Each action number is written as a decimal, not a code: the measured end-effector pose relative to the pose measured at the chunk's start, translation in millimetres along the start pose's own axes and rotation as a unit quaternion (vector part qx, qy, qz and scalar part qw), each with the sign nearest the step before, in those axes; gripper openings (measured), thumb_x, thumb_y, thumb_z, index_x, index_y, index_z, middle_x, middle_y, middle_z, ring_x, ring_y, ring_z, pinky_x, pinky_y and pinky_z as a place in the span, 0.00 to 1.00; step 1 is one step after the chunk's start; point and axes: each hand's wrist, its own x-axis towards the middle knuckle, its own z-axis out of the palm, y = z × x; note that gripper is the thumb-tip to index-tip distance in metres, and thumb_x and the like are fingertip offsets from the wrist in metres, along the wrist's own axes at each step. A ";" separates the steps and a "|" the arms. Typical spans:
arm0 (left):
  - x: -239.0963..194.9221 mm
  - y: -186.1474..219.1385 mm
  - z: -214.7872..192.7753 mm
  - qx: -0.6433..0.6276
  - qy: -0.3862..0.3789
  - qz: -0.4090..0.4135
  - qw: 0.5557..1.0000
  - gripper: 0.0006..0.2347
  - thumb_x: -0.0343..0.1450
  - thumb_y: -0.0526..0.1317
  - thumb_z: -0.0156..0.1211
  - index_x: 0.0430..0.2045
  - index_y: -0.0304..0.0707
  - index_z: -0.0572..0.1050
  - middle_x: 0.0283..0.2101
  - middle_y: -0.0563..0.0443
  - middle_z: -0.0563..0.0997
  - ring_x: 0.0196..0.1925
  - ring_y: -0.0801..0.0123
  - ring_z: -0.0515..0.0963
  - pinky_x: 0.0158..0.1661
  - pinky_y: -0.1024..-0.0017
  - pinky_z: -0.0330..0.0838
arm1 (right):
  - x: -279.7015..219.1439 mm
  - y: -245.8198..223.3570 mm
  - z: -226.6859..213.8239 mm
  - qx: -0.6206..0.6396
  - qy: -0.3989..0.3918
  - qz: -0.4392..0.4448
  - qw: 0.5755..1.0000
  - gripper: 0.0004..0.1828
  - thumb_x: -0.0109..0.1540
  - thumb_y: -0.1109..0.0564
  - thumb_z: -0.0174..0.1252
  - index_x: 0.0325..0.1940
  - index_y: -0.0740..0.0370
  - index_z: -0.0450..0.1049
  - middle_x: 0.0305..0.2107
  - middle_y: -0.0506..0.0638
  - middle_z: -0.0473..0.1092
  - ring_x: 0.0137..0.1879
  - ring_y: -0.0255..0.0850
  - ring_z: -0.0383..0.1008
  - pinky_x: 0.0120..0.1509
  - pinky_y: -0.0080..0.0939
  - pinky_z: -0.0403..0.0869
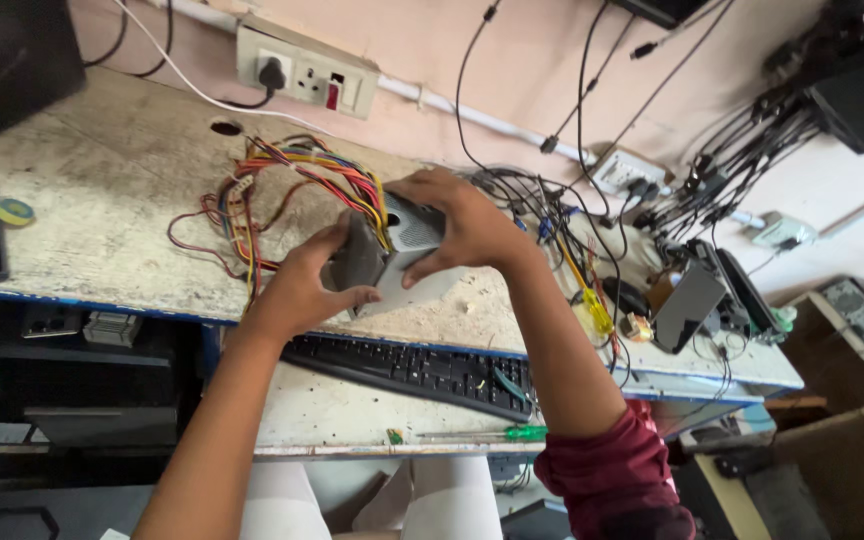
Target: The person assembles a computer power supply unit by hand on a cluttered workbench. They place the metal cover onto the open unit, align it, and then rotate the unit to manage the attached wires.
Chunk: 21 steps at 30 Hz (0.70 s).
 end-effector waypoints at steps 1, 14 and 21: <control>0.4 0.3 -0.4 -0.006 -0.001 -0.006 1.000 0.41 0.57 0.48 0.80 0.62 0.23 0.66 0.63 0.31 0.74 0.67 0.51 0.73 0.63 0.62 0.66 | -0.8 1.0 -3.3 0.010 0.008 0.002 1.000 0.57 0.38 0.40 0.83 0.66 0.62 0.72 0.56 0.59 0.72 0.63 0.54 0.72 0.70 0.49 0.69; 2.4 -17.8 7.8 -0.055 -0.049 -0.027 0.997 0.41 0.66 0.55 0.69 0.68 0.26 0.59 0.68 0.32 0.68 0.71 0.51 0.68 0.66 0.63 0.61 | -3.9 0.9 -23.2 0.029 0.000 0.049 0.998 0.59 0.35 0.39 0.82 0.66 0.61 0.73 0.54 0.54 0.74 0.61 0.49 0.73 0.69 0.46 0.70; 0.6 -17.1 9.6 -0.013 -0.049 -0.040 0.998 0.38 0.67 0.55 0.66 0.71 0.37 0.59 0.60 0.35 0.73 0.63 0.51 0.74 0.62 0.63 0.66 | -5.6 -0.7 -25.8 0.014 -0.011 0.053 0.998 0.59 0.36 0.37 0.81 0.67 0.61 0.73 0.53 0.53 0.74 0.60 0.48 0.74 0.67 0.45 0.70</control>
